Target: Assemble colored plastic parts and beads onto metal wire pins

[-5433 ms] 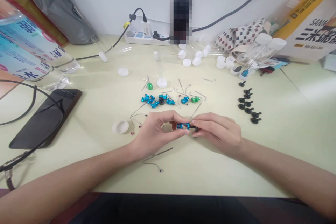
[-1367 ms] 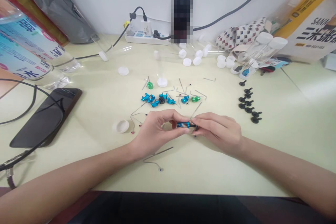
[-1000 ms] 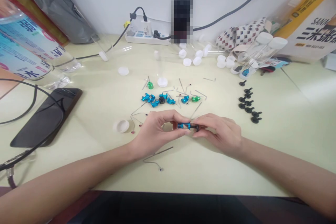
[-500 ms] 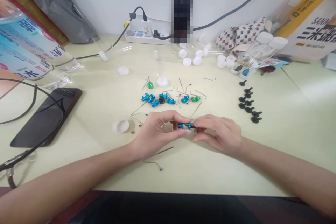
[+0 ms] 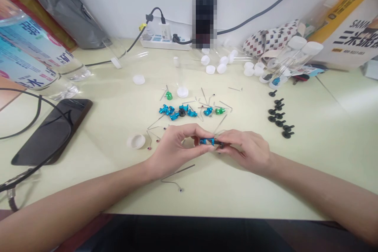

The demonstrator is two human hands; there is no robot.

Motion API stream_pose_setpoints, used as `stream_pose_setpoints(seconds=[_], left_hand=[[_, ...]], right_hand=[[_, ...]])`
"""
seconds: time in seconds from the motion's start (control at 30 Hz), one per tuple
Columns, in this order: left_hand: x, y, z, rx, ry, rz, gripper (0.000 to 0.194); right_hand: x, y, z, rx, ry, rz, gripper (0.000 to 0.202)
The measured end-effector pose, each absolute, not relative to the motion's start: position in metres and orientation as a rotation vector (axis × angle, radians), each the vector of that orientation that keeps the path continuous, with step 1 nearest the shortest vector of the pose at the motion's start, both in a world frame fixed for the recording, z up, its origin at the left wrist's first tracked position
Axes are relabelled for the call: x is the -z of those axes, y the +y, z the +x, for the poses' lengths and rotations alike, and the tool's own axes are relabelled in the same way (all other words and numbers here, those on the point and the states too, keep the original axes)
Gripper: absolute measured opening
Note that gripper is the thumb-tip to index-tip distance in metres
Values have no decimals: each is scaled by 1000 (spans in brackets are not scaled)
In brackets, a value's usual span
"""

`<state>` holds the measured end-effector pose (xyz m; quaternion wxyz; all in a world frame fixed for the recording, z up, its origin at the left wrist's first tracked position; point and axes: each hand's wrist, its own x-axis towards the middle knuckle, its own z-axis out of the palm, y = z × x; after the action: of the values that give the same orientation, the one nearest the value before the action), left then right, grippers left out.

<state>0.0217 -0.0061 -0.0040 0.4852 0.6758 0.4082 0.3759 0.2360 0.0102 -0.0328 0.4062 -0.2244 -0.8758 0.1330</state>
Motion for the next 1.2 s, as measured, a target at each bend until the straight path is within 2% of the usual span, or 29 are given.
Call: stream_pose_setpoints(seconds=[0.63,0.87,1.2], left_hand=[[4,-5,22,-890,1009,1647,15],[4,-5,22,-897,997,1652,15],[4,-6,22,-887,992,1645,14]], right_hand=[[21,12,233,-205,-2235,-535,16],[23,9,232,-262,-2212,-533,25],[22,9,232,-256,-2228,-534,21]])
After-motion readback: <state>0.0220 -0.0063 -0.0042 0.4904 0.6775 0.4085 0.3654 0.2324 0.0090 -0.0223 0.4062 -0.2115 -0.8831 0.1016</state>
